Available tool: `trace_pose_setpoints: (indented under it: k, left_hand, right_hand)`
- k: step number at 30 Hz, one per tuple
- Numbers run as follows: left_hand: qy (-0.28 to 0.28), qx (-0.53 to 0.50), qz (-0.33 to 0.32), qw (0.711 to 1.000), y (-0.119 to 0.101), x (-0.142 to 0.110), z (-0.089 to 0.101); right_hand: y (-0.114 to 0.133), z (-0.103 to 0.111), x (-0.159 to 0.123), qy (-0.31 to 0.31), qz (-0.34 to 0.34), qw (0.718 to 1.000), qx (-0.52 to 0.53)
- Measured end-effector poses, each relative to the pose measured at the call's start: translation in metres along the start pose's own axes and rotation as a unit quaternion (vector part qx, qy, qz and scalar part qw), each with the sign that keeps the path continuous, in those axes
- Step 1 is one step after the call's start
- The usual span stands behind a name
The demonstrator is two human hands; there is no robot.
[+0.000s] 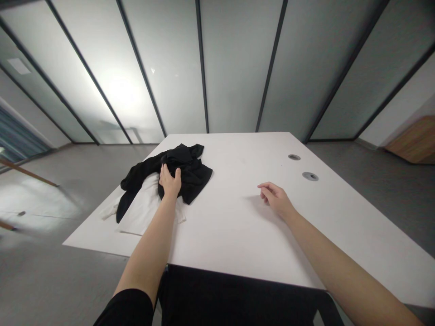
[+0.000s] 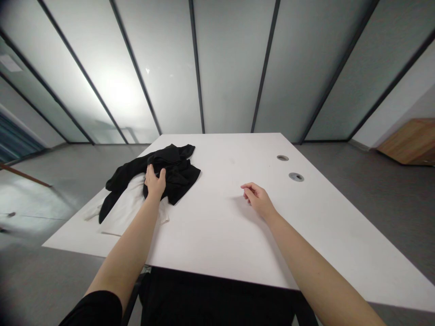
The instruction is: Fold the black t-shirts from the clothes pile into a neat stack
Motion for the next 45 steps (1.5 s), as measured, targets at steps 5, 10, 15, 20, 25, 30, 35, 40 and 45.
trace_pose_setpoints:
  k: [5, 10, 15, 20, 25, 30, 35, 40, 45]
  left_hand:
    - [0.030, -0.043, -0.138, 0.989, -0.038, -0.032, -0.001]
    - [0.136, -0.147, -0.330, 0.923, -0.080, -0.095, -0.019]
    - [0.373, -0.147, -0.499, 0.768, -0.110, -0.168, -0.034]
    - [0.455, -0.109, -0.511, 0.721, -0.116, -0.196, -0.037]
    - [0.335, -0.153, -0.473, 0.800, -0.114, -0.170, -0.032]
    - [0.220, -0.054, -0.359, 0.906, -0.090, -0.130, -0.047]
    - [0.197, 0.117, -0.228, 0.946, -0.058, -0.104, -0.070]
    - [0.193, 0.153, -0.232, 0.941, -0.051, -0.101, -0.076]
    - [0.193, 0.151, -0.237, 0.940, -0.052, -0.103, -0.076]
  right_hand:
    - [0.002, -0.001, 0.001, -0.006, -0.001, 1.000, -0.001]
    - [-0.001, -0.002, 0.003, -0.009, -0.005, 1.000, 0.008]
    - [-0.003, -0.002, 0.004, -0.010, -0.004, 1.000, 0.009]
    - [-0.003, 0.000, 0.004, -0.006, 0.011, 1.000, -0.006]
    - [-0.004, 0.001, 0.005, -0.006, 0.019, 0.999, -0.029]
    - [-0.005, 0.004, 0.006, -0.012, 0.048, 0.995, -0.082]
    - [-0.004, -0.004, 0.002, 0.073, 0.125, 0.973, -0.182]
    - [-0.015, -0.035, -0.012, 0.258, 0.166, 0.895, -0.325]
    - [-0.015, -0.042, -0.008, 0.232, 0.191, 0.890, -0.342]
Point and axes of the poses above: each hand's wrist, its own x-axis towards the middle knuckle, its own z-axis out of the back of the hand, y = z × x, the point moved 5 cm from there along x, towards the middle knuckle, and after that the axes turned 8 degrees about z, right-handed, at the moved point
